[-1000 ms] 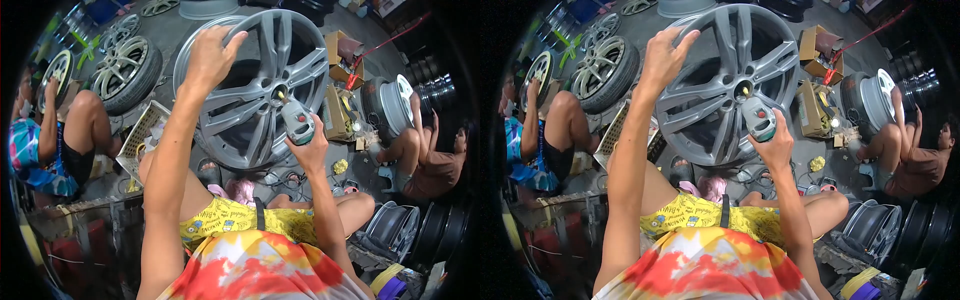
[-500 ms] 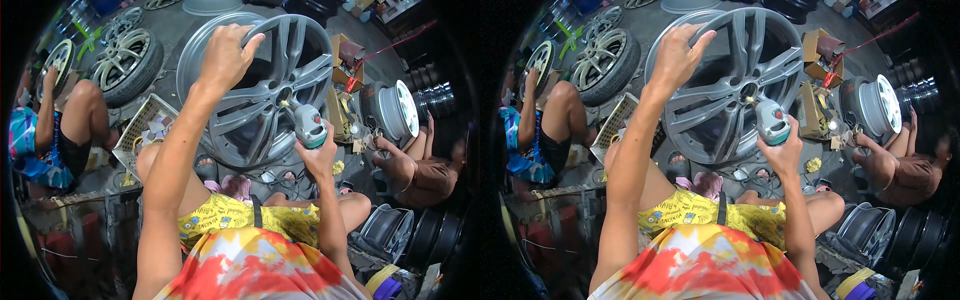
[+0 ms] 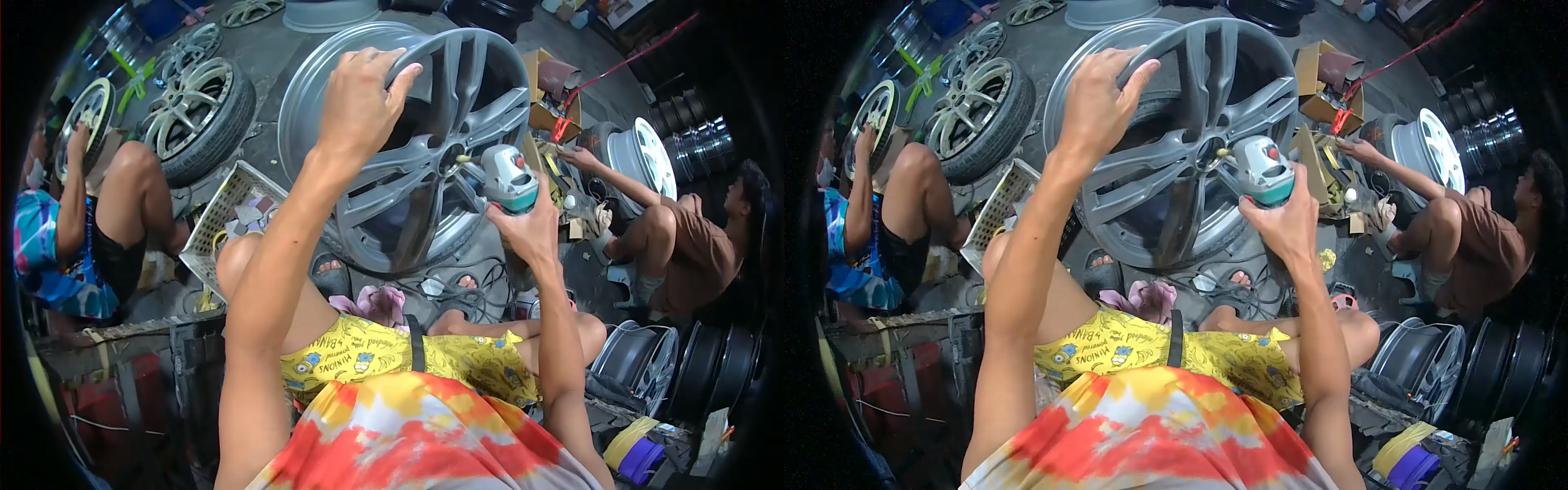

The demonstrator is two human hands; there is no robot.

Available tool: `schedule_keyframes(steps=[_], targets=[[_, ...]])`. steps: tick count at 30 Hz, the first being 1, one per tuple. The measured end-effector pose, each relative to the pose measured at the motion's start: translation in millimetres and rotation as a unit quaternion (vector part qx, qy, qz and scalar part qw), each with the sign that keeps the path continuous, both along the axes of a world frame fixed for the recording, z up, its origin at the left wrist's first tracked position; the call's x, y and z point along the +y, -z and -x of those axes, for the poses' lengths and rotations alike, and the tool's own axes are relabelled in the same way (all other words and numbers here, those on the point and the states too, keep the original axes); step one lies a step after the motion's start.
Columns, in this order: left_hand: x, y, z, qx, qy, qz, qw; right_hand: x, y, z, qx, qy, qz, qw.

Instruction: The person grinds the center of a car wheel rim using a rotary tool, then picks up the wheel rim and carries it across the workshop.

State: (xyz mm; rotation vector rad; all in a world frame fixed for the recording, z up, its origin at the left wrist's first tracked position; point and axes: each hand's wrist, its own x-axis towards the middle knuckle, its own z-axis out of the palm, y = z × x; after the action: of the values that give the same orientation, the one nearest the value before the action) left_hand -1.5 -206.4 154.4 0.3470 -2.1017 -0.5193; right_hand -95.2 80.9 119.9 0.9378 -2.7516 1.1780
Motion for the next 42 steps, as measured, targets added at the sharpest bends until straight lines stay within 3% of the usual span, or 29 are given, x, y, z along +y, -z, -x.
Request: schedule_keyframes(steps=[4, 8, 10, 18, 30, 35, 40, 42], targets=[[-1.5, 2.3, -0.9, 0.006, -0.001, 0.006, 1.0, -15.0, -28.6, -2.1, 0.012, -0.011, -0.085, 0.996], [-0.6, 3.6, 1.0, 0.011, -0.005, 0.01, 1.0, -14.1, -26.8, 7.3, -0.006, -0.039, -0.061, 0.997], [0.8, 3.9, 2.6, 0.014, -0.005, 0.011, 1.0, -19.3, -37.6, 12.1, 0.013, -0.024, -0.112, 0.993], [-0.3, 6.5, 1.5, 0.02, -0.007, 0.021, 1.0, -22.5, -47.3, 20.5, -0.017, -0.052, -0.129, 0.99], [1.9, 4.0, -0.3, 0.015, -0.011, 0.023, 1.0, -28.8, -55.7, 30.1, 0.033, -0.039, -0.18, 0.982], [0.0, 5.2, 0.2, 0.016, -0.017, 0.024, 0.999, -28.1, -54.1, 18.0, -0.009, -0.047, -0.186, 0.981], [0.7, 4.1, -0.9, 0.016, -0.01, 0.019, 1.0, -7.9, -30.7, 25.5, -0.031, -0.039, -0.14, 0.989], [-0.4, 3.4, -1.5, 0.01, -0.013, 0.017, 1.0, -1.8, -20.1, 19.3, -0.027, -0.022, -0.041, 0.999]])
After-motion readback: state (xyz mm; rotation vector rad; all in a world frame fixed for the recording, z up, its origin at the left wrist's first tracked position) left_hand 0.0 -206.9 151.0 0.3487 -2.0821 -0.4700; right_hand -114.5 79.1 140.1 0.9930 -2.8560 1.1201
